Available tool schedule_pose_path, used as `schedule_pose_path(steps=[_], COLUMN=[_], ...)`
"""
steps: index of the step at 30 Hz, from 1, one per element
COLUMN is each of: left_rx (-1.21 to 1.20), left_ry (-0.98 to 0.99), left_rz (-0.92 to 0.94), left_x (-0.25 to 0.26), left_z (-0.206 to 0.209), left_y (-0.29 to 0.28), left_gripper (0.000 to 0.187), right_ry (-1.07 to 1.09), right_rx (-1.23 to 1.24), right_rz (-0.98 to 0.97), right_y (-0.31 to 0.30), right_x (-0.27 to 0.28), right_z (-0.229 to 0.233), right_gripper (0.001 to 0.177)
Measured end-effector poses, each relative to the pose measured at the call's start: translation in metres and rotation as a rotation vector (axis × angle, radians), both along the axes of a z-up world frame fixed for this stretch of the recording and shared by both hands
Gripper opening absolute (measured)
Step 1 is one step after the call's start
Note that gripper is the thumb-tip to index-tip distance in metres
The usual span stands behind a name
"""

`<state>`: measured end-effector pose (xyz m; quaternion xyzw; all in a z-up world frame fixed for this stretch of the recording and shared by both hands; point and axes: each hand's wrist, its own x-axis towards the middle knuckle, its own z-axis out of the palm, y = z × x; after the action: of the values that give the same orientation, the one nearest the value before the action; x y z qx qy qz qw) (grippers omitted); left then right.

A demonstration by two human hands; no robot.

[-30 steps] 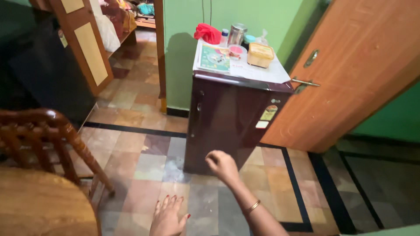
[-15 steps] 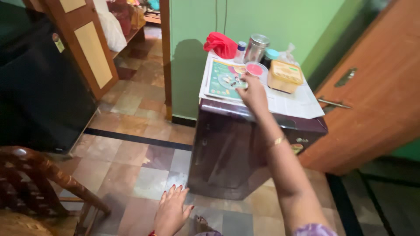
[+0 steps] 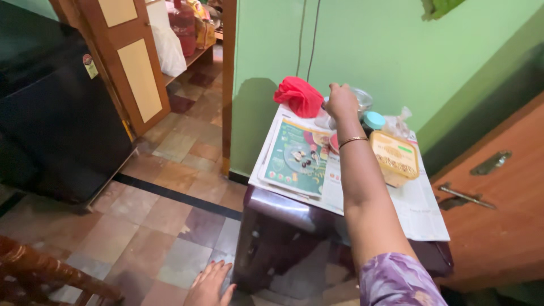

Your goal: The person prepares infant formula by taking a white bottle and using a spoon to scoop powder from a small container into the bottle.

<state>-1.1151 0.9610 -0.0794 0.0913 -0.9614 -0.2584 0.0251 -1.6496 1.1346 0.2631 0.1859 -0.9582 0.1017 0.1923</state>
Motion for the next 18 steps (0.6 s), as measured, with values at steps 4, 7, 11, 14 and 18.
schedule_pose_path(steps=[4, 7, 11, 14, 18], left_rx=[0.028, 0.096, 0.097, 0.078, 0.093], left_ry=[0.000, -0.122, -0.085, 0.066, 0.224], left_rz=[0.045, 0.067, 0.057, 0.036, 0.115], left_x=[-0.006, -0.005, -0.003, 0.000, 0.018], left_z=[-0.018, -0.012, 0.008, 0.028, 0.071], left_y=[-0.007, -0.010, -0.006, -0.003, 0.012], left_gripper=[0.072, 0.073, 0.069, 0.066, 0.056], right_ry=[-0.130, -0.216, -0.172, -0.078, 0.022], right_rx=[0.208, 0.293, 0.285, 0.208, 0.170], right_rz=[-0.031, 0.063, 0.047, 0.035, 0.167], right_y=[-0.004, -0.005, -0.003, -0.002, 0.007], right_x=[-0.039, -0.059, -0.049, -0.007, 0.097], right_z=[-0.016, -0.036, -0.034, -0.003, 0.047], right_gripper=[0.053, 0.061, 0.056, 0.041, 0.056])
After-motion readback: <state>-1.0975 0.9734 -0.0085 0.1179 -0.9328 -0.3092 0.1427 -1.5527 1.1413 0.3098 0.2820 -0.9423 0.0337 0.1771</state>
